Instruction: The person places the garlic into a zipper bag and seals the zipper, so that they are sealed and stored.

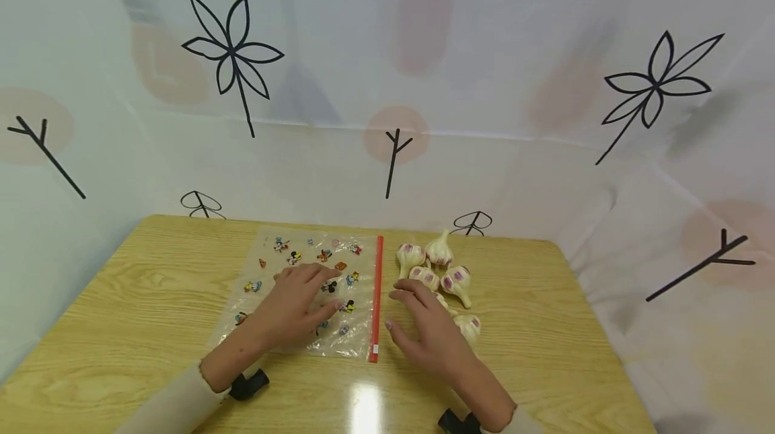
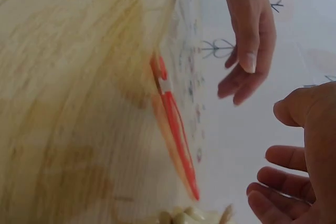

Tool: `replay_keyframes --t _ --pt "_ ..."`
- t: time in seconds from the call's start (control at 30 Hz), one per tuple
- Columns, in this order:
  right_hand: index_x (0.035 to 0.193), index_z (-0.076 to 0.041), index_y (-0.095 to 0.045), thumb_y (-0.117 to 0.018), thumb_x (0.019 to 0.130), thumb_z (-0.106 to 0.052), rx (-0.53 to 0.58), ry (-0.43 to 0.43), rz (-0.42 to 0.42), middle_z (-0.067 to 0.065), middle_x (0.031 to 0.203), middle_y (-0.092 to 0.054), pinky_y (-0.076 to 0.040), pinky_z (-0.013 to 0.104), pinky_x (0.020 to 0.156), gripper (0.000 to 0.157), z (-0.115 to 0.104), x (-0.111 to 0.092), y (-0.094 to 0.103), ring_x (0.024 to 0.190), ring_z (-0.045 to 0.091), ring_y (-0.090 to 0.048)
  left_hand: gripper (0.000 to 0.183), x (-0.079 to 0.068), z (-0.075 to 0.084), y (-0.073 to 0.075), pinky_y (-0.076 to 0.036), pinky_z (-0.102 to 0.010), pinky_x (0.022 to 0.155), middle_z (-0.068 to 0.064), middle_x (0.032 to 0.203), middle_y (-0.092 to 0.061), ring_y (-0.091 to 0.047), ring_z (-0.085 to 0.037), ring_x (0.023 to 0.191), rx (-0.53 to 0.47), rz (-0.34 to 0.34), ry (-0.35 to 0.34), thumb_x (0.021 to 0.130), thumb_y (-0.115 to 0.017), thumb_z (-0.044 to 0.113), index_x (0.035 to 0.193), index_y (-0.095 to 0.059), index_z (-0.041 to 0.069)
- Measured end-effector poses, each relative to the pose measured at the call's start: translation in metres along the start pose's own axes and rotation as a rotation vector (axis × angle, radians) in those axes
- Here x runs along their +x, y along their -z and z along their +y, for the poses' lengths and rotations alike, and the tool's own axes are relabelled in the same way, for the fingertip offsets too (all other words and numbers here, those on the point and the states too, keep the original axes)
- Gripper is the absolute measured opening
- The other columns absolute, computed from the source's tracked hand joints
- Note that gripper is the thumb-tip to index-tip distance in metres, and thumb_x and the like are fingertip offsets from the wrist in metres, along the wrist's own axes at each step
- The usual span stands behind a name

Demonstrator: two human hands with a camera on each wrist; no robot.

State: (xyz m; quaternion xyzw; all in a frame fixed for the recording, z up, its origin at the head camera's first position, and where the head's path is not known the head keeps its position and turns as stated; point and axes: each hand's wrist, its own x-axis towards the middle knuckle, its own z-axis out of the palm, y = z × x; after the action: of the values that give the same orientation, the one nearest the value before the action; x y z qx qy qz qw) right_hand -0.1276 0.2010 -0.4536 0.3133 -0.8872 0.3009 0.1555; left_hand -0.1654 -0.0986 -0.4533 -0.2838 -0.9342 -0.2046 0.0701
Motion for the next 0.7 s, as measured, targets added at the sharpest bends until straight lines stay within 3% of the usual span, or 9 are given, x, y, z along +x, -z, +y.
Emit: replay_keyframes --t 0.37,0.7 --pt "0.137 -0.002 -0.065 -0.080 0.096 -0.023 -0.026 -0.061 -0.136 0.011 0.147 -0.057 -0.054 0.047 0.106 0.049 -0.005 -0.001 -0.011 0.134 0.024 -0.059 0.056 0.007 0.015 -0.013 -0.037 -0.053 0.119 -0.003 0.149 -0.058 -0.050 -0.025 0.143 0.028 -0.060 -0.026 0.105 -0.064 0.050 0.150 -0.059 0.017" --pt "0.134 0.000 -0.067 -0.080 0.096 -0.021 -0.006 -0.021 -0.158 0.010 0.146 -0.058 -0.057 0.044 0.102 0.045 -0.008 -0.003 -0.017 0.130 0.023 -0.062 0.057 0.014 0.030 -0.029 -0.039 -0.051 0.119 -0.004 0.155 -0.054 -0.045 -0.023 0.148 0.059 -0.090 -0.092 0.105 -0.061 0.049 0.152 -0.057 0.017"
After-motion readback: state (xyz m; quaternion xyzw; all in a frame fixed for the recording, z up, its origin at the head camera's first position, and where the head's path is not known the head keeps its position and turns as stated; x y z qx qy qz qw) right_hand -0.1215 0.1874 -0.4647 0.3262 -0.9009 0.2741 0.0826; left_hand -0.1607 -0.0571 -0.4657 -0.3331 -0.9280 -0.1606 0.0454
